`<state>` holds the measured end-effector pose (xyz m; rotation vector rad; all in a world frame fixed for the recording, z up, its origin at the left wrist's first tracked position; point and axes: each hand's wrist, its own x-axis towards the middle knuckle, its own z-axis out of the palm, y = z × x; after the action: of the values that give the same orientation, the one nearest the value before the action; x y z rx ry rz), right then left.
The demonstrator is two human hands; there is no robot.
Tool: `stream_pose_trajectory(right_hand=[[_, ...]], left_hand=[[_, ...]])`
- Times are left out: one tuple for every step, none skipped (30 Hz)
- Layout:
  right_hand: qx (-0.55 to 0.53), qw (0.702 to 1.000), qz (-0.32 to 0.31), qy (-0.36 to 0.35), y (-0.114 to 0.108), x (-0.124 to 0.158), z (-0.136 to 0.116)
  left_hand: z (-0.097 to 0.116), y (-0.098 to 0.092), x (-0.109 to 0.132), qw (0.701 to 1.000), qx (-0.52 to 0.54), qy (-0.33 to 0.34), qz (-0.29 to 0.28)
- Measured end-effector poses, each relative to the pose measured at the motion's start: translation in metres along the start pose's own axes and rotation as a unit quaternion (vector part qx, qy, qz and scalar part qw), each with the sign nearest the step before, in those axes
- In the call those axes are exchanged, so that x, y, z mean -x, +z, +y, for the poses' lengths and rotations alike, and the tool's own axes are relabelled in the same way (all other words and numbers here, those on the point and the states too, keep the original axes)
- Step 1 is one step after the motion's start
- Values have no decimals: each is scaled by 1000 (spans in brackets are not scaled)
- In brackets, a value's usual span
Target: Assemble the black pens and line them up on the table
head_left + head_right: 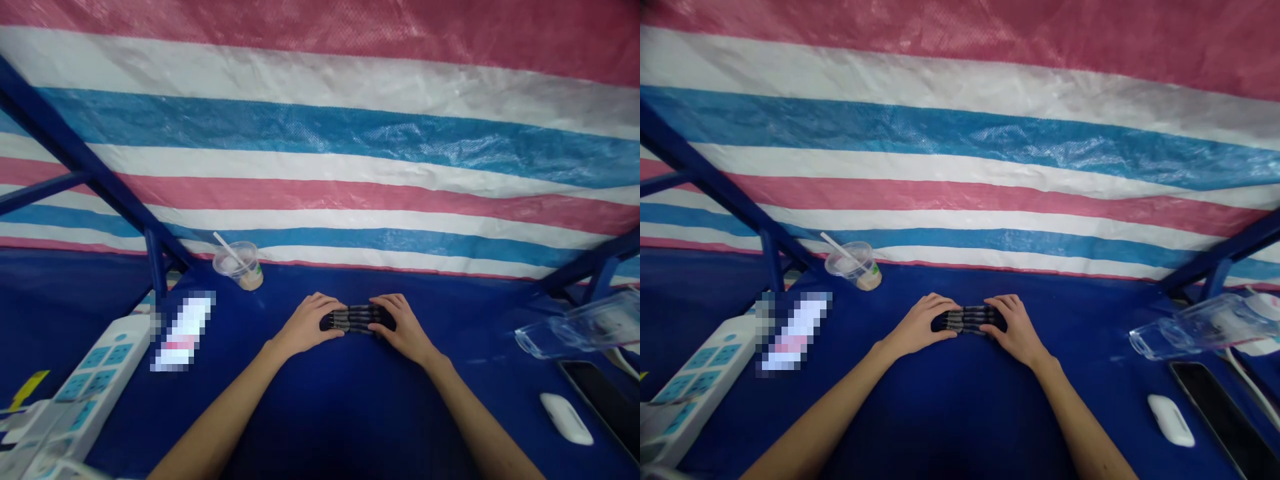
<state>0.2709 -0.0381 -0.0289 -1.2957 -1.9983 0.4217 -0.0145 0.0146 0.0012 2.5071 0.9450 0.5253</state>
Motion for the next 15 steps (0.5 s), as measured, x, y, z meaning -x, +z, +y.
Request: stream_pose_trajectory(right_hand=[[12,1000,5,-14,0,1,-2],[22,999,12,-31,-1,1,-4],[29,998,18,-48,-1,2,-6],[34,997,23,-64,-1,3,-8],[39,996,24,-78,-1,5,-11],[43,995,22,-87,-1,6,-13],[47,994,16,-94,-1,6,-15],[52,994,9,-100,-1,7,-17],[58,993,2,-104,0,8,-19],[63,992,-3,-108,0,8,-20],[69,991,-6,-111,1,8,-21],[75,991,-7,-113,2,8,-21],[81,990,-6,-114,3,8,-21],[87,990,-4,-115,4,8,-21],[90,989,-1,-115,6,9,-21]], left_hand=[[1,0,0,1000,-3,1,0],[1,0,0,1000,-6,2,-1],[2,0,0,1000,-10,3,-2],[2,0,0,1000,-13,4,-2],[3,0,1,1000,-15,5,-4],[3,-1,1,1000,-17,6,-6],[4,-1,1,1000,-19,6,-7],[4,-1,1,1000,-20,7,-7],[5,-2,2,1000,-20,10,-5],[5,-2,2,1000,-20,15,-3],[5,-3,3,1000,-19,20,-1],[5,-4,3,999,-19,28,2],[6,-4,4,999,-17,36,8],[6,-5,4,999,-16,46,16],[6,-6,4,998,-15,55,26]])
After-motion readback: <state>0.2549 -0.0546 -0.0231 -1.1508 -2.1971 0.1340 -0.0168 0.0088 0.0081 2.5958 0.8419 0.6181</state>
